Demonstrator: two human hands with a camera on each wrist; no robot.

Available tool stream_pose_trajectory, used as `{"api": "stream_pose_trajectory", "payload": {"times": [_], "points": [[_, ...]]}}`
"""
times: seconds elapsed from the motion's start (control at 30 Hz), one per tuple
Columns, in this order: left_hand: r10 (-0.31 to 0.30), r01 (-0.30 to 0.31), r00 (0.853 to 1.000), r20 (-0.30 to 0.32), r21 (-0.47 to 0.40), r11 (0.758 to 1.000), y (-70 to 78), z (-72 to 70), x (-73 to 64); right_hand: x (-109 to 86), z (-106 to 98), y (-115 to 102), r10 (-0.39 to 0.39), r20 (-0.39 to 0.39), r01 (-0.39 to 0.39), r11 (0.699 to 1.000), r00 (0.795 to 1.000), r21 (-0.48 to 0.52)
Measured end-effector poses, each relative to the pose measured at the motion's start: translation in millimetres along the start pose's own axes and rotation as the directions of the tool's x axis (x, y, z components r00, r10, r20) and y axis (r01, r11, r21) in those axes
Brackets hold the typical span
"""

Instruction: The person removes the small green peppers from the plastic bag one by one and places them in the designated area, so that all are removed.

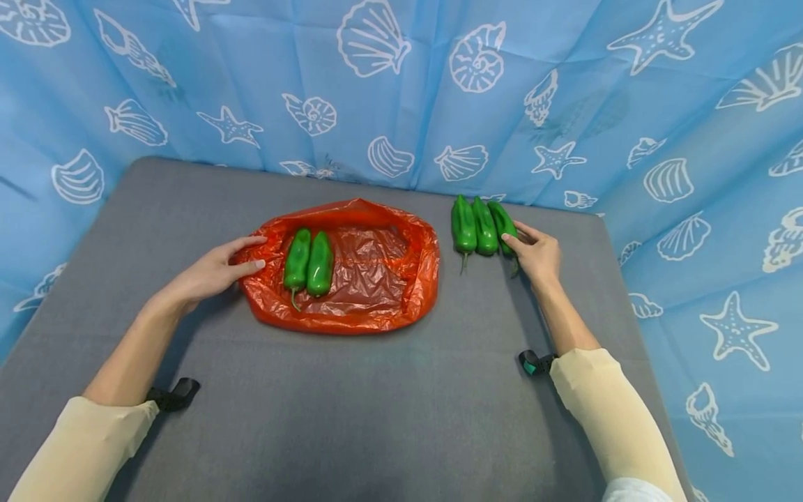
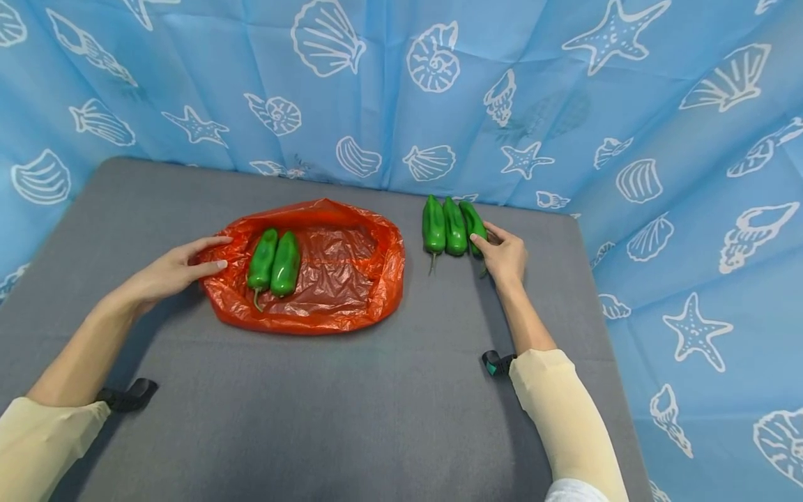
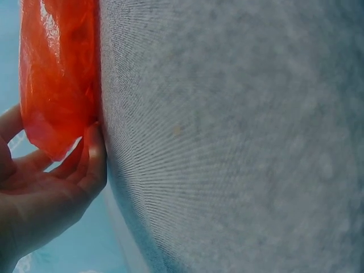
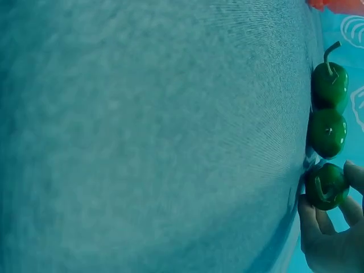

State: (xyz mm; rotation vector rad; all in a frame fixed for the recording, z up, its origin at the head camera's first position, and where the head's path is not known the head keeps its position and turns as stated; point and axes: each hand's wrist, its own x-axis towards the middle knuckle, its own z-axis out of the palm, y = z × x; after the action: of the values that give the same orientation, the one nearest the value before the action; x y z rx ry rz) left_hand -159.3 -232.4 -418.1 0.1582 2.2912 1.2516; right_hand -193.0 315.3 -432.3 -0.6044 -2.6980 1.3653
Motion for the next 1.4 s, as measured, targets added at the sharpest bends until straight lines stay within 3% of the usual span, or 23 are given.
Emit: {"api": "stream_pose_trajectory", "payload": {"times": [0.23,0.5,0.73,1.2,1.3,1.4], "points": [[0.0,0.0,1.0,-0.004,0.012,1.0,-0.9,-0.3,-0.4,2.1,2,-3,-0.032,-0.031,0.03,0.998,0.999,-0.057],[0.002,-0.002,1.0,-0.003,0.014,1.0,0.0,-1.7,0.6,-4.1,0,-7,-0.014,0.005,0.014,0.998,1.0,-0.064],[-0.003,0.003,1.0,-0.003,0.022,1.0,-0.6,-1.2,0.7,-6.8,5,-4,-0.054,-0.013,0.053,0.996,0.998,-0.074],[-0.002,0.002,1.0,0.002,0.004,1.0,-3.3,0.0,0.3,-8.7,1,-1,-0.071,-0.025,0.071,0.997,0.997,-0.013],[0.008,-0.008,1.0,0.002,0.004,1.0,-2.7,0.0,-0.1,-9.6,-1,1,-0.121,-0.089,0.124,0.992,0.989,0.026],[0.015,-0.015,1.0,0.003,0.006,1.0,-2.2,0.1,-0.4,-11.3,-2,2,-0.203,-0.179,0.217,0.974,0.963,0.062]]}}
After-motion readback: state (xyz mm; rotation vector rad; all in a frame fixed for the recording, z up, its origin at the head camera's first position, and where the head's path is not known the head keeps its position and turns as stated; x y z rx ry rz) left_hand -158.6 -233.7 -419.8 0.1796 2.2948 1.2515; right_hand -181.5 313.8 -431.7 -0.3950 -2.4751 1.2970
